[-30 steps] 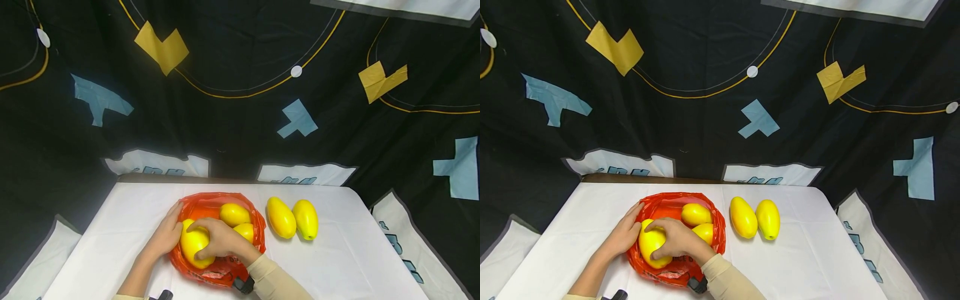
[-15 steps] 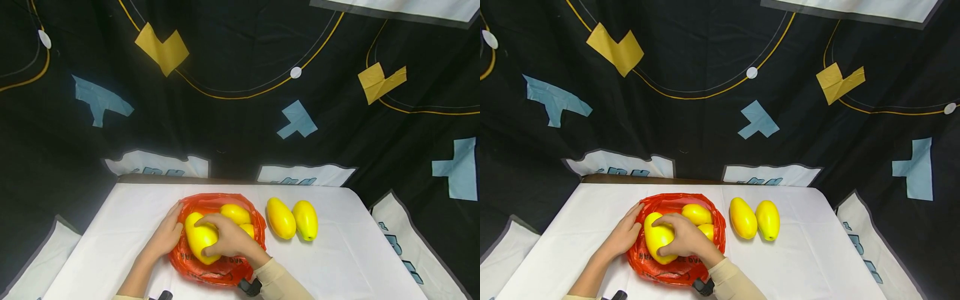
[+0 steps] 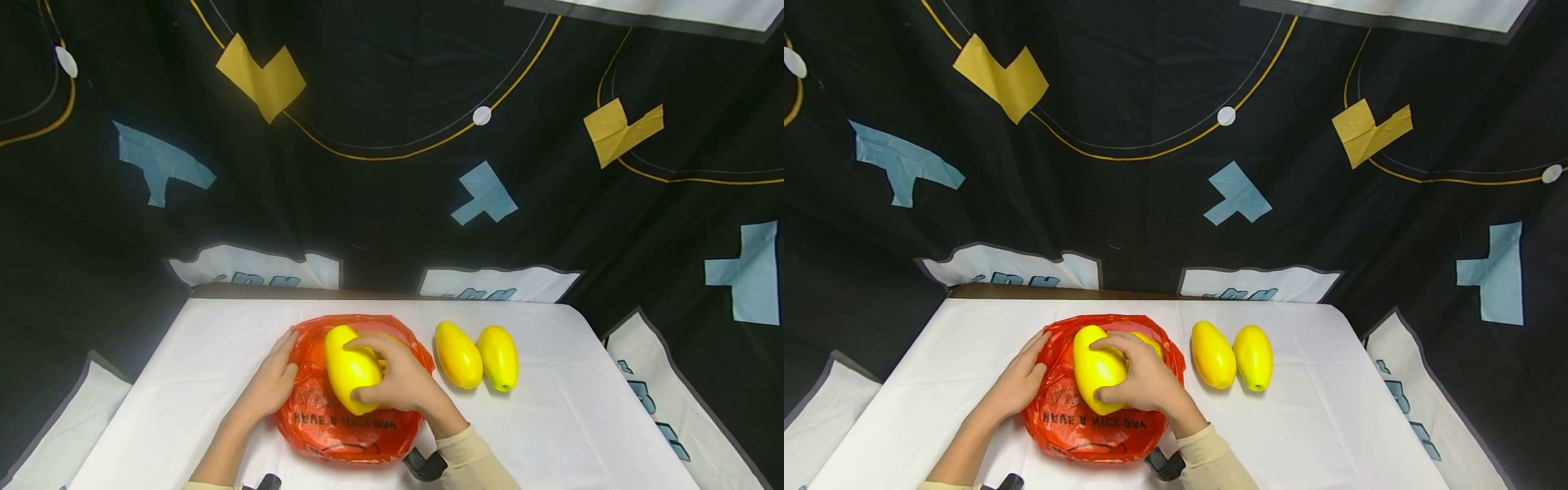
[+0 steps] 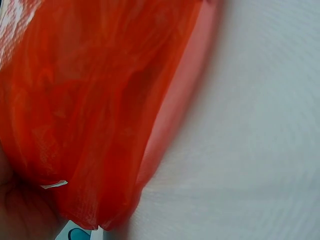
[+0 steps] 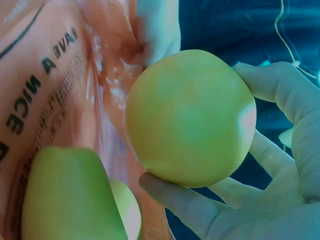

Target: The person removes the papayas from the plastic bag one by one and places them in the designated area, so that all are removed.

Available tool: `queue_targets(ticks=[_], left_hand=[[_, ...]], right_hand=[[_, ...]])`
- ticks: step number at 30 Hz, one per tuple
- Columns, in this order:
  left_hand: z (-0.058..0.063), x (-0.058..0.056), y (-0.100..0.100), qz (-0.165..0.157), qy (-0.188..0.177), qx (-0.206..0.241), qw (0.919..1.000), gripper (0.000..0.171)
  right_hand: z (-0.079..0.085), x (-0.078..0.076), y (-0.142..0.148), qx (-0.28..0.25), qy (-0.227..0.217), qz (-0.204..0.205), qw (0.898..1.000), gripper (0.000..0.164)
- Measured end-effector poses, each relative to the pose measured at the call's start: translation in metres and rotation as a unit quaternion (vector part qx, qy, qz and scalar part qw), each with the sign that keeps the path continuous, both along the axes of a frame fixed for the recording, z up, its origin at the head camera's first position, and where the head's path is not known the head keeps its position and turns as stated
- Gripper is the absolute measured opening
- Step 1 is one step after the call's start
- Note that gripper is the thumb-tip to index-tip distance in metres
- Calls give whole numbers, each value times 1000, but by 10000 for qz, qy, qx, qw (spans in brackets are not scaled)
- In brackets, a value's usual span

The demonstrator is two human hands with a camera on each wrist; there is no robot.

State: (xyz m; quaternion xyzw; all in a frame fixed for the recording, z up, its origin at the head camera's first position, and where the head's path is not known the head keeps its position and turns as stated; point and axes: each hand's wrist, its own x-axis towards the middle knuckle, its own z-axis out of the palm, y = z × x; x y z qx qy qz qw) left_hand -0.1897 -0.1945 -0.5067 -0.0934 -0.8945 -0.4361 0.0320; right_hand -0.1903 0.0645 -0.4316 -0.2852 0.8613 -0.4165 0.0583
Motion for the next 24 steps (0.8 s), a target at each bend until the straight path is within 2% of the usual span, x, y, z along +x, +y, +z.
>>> queue_targets(ticks=[7,16,24], left_hand=[[0,0,0,-41,145,32,9999,59],[0,0,1,-19,47,23,10000,60],[-1,0,0,0,22,-15,10000,59]], right_hand=[[6,-5,21,-401,83,-262,9988,64],[18,-4,51,-733,39,-746,9945,65],[21,-3,79,-1019,64,-1190,9876,64]])
